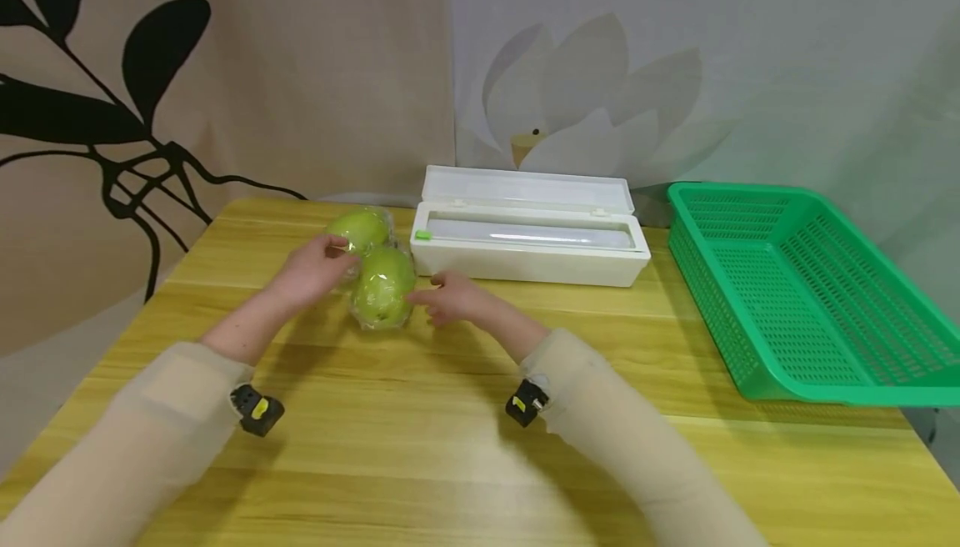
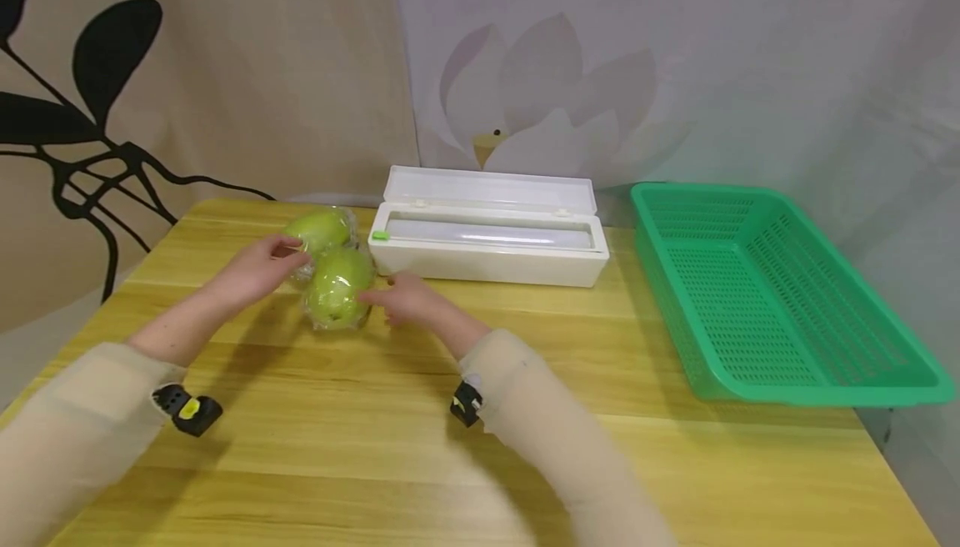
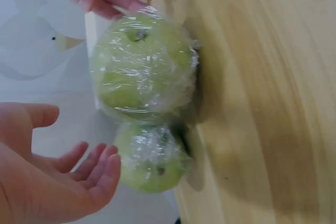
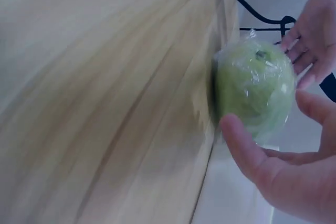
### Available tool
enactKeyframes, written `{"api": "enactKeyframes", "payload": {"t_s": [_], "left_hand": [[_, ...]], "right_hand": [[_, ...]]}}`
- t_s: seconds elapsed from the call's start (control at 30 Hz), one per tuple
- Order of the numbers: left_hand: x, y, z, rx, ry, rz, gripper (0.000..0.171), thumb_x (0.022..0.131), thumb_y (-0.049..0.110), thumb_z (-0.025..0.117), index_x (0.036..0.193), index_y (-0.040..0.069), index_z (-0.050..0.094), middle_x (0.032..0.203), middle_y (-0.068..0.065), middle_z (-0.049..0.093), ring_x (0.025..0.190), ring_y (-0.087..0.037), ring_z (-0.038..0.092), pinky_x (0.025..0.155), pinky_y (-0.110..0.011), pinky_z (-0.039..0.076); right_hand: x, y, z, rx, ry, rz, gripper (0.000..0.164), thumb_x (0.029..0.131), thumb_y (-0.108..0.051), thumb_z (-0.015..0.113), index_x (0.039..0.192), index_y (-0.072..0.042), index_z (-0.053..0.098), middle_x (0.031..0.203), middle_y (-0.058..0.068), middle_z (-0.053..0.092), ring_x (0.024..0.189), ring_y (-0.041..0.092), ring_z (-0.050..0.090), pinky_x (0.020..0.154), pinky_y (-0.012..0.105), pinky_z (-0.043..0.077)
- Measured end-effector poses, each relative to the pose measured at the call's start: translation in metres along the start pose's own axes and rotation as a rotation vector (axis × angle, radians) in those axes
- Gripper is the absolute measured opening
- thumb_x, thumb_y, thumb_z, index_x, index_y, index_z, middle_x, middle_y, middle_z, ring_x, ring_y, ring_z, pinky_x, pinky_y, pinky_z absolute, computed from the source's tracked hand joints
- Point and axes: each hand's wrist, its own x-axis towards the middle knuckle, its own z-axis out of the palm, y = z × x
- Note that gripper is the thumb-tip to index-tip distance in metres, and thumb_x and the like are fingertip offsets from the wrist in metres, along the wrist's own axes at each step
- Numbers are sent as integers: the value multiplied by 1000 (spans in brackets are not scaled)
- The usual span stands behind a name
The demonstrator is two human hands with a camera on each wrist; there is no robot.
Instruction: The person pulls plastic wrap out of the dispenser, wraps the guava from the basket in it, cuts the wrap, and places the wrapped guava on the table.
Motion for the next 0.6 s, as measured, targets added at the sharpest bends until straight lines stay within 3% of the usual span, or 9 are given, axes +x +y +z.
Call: {"api": "enactKeyframes", "payload": {"t_s": [0.23, 0.4, 0.6], "left_hand": [[3, 16, 3, -24, 97, 103, 54, 99, 28, 41, 139, -7, 32, 136, -29, 42, 125, -43, 42, 101, -52, 42], [3, 23, 11, -10, 103, 150, 50, 98, 24, 44, 135, -8, 36, 133, -29, 44, 122, -42, 45, 102, -52, 41], [5, 29, 22, -10, 69, 183, 50, 97, 25, 45, 135, -6, 37, 135, -26, 45, 122, -39, 45, 105, -50, 38]], "right_hand": [[-16, 19, -24, -271, 92, -104, 67, 91, -41, 55, 141, 0, 36, 136, 20, 49, 123, 31, 50, 101, 39, 45], [-24, 27, -35, -335, 115, -140, 67, 93, -42, 51, 142, 0, 33, 137, 19, 48, 126, 31, 47, 104, 41, 42], [-31, 30, -43, -338, 112, -130, 68, 94, -42, 51, 144, -2, 30, 140, 19, 46, 128, 31, 45, 104, 43, 42]]}}
